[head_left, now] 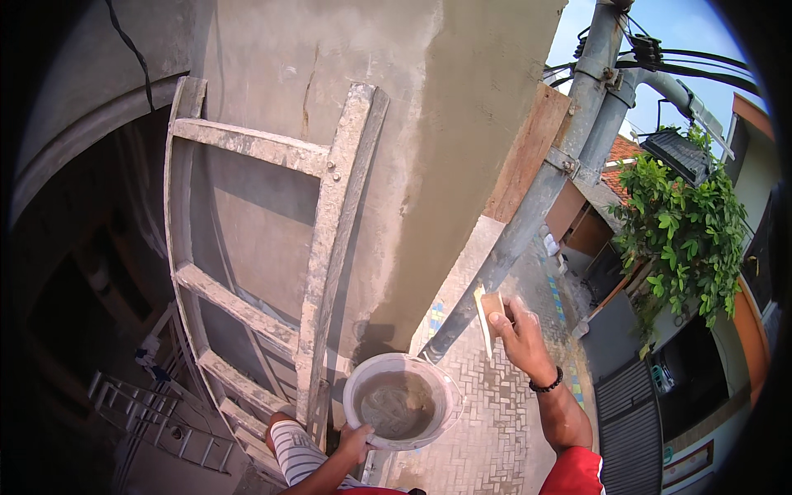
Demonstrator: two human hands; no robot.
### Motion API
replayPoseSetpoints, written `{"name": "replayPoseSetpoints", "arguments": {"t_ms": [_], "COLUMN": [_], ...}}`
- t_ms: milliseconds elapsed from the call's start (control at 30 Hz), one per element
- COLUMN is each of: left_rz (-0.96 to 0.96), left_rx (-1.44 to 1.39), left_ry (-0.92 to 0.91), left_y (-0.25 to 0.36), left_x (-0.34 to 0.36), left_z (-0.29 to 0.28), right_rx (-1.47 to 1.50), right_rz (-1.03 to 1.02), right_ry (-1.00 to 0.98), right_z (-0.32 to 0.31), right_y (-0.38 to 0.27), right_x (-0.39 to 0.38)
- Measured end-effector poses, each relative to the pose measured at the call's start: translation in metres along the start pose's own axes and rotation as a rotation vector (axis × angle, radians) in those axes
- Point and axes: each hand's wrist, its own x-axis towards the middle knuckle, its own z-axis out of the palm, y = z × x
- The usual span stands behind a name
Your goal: The person scoops cement from a bucket and applies it to a vertical wall using a trowel while standing on a ladder. They repeatedly smooth the surface and add more material to even out the plaster.
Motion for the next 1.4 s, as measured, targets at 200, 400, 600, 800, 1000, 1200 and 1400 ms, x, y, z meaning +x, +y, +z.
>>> {"name": "replayPoseSetpoints", "arguments": {"t_ms": [200,400,600,800,1000,1200,1400], "left_rz": [-0.064,-0.127,-0.138,-0.067,-0.074,-0.071,-0.048], "left_rx": [0.088,0.085,0.113,0.096,0.219,0.224,0.189], "left_ry": [0.072,0.116,0.147,0.101,0.152,0.161,0.165], "left_y": [0.002,-0.021,-0.025,-0.036,-0.029,-0.031,-0.020], "left_x": [-0.010,-0.005,-0.004,0.006,-0.005,-0.004,-0.011], "left_z": [-0.003,-0.020,-0.009,-0.028,-0.027,-0.027,-0.017], "right_rx": [-0.711,-1.037,-1.121,-0.951,-1.091,-1.057,-1.050], "right_rz": [-0.772,-0.718,-0.874,-0.878,-0.908,-0.841,-0.900], "right_ry": [0.521,0.590,0.125,0.140,0.795,0.455,0.081], "right_z": [-0.075,-0.101,0.004,-0.008,-0.170,-0.062,0.080], "right_y": [-0.122,-0.161,-0.058,-0.097,-0.195,-0.134,-0.007], "right_x": [0.166,0.234,0.170,0.153,0.269,0.235,0.134]}}
